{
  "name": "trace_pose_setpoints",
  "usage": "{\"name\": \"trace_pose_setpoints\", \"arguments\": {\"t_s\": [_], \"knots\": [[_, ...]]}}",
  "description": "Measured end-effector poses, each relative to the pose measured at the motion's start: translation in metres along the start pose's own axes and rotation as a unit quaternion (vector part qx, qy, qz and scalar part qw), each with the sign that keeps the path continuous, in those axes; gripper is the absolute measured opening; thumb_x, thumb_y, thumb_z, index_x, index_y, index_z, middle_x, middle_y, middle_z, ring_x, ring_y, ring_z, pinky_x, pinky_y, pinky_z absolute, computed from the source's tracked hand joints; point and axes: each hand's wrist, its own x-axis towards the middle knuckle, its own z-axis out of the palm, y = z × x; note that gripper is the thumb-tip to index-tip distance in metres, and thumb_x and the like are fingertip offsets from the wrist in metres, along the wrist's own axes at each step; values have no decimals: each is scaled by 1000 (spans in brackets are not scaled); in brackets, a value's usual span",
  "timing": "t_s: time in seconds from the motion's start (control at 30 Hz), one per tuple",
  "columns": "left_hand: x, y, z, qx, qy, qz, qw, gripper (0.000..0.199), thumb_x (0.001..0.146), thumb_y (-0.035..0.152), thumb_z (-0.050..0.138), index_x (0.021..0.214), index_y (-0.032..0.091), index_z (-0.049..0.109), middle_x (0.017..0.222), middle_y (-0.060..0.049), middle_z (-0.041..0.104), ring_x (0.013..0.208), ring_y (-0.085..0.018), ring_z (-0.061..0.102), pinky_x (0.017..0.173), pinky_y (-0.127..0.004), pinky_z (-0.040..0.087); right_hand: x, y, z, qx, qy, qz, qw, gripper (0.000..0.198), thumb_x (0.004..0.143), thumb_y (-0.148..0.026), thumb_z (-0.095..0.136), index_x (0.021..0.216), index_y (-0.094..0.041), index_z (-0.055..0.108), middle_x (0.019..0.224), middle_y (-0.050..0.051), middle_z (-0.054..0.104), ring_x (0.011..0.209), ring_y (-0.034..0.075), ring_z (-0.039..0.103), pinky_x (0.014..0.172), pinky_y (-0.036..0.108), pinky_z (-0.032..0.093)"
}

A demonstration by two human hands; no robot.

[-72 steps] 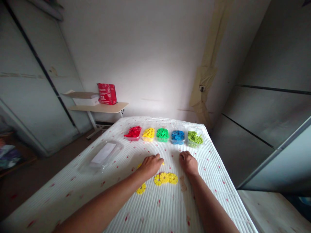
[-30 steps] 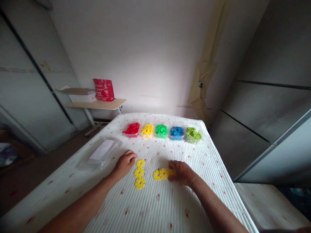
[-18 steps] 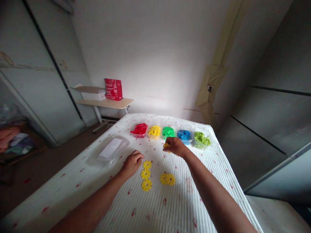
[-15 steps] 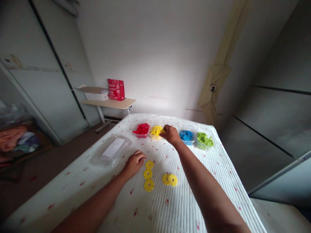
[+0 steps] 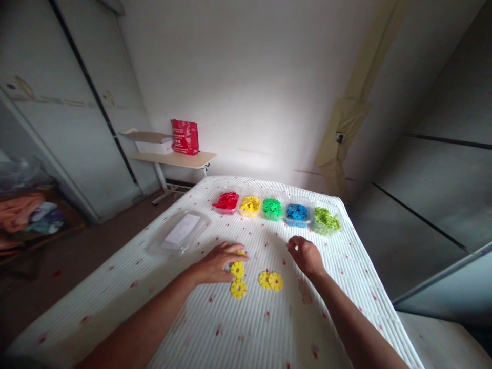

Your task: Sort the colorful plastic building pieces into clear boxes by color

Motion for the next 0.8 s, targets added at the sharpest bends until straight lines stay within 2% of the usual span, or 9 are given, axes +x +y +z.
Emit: {"name": "trace_pose_setpoints", "arguments": {"t_s": [0.07, 0.2, 0.37, 0.47, 0.53, 0.6, 0.7, 0.8], "knots": [[2, 2, 2, 16, 5, 17, 1000, 47, 60, 22, 66, 105, 36, 62, 127, 3, 49, 112, -22, 45, 98, -35, 29, -21, 17, -2, 36, -20, 6, 999, 25, 79, -31, 39, 75, -20, 62, 76, 5, 65, 68, 17, 59, 63, 26, 43], [4, 4, 7, 13, 38, 30, 999, 37, 63, 17, 60, 98, 28, 64, 106, 0, 58, 99, -18, 49, 90, -29, 35, -45, 32, -9, 85, -6, 16, 996, 25, 77, -34, 40, 79, -20, 61, 82, 6, 65, 70, 17, 59, 66, 28, 45], [6, 4, 18, -2, 59, -21, 998, 32, 62, 7, 48, 86, 21, 63, 87, -1, 60, 81, -14, 53, 72, -22, 40, -46, 31, -6, 73, 16, 18, 997, 23, 77, -31, 40, 76, -20, 60, 80, 5, 63, 71, 17, 59, 66, 27, 44], [14, 0, 16, -25, 44, -53, 997, 26, 61, 7, 47, 78, 18, 63, 76, 0, 62, 73, -13, 54, 65, -20, 39, -44, 30, -2, 55, 22, 19, 998, 23, 77, -30, 40, 76, -20, 61, 79, 4, 63, 70, 16, 59, 64, 27, 44], [27, -3, 5, -60, 28, -70, 995, 22, 61, 9, 49, 76, 15, 64, 69, 2, 61, 67, -12, 53, 59, -19, 38, -44, 29, -1, 47, 23, 21, 998, 24, 78, -31, 39, 77, -20, 61, 80, 4, 62, 70, 16, 59, 64, 26, 44], [48, -4, -15, -99, 45, -98, 989, 20, 61, 10, 52, 78, 14, 64, 66, 3, 60, 63, -12, 53, 54, -19, 38, -45, 29, 0, 39, 19, 24, 999, 25, 79, -31, 39, 78, -21, 61, 82, 4, 61, 71, 16, 59, 65, 26, 43], [92, -2, -51, -141, 160, -153, 965, 29, 63, 10, 56, 91, 13, 62, 74, 1, 62, 67, -12, 57, 57, -19, 42, -47, 27, 0, 21, 10, 27, 999, 24, 80, -30, 38, 78, -21, 60, 83, 4, 60, 72, 15, 58, 65, 25, 43], [130, 0, -76, -128, 211, -161, 956, 44, 68, 13, 56, 112, 17, 53, 96, -3, 62, 81, -14, 59, 66, -20, 45, -48, 26, 0, 9, 9, 28, 1000, 25, 80, -30, 37, 77, -20, 60, 82, 4, 60, 72, 15, 58, 65, 25, 43]]}}
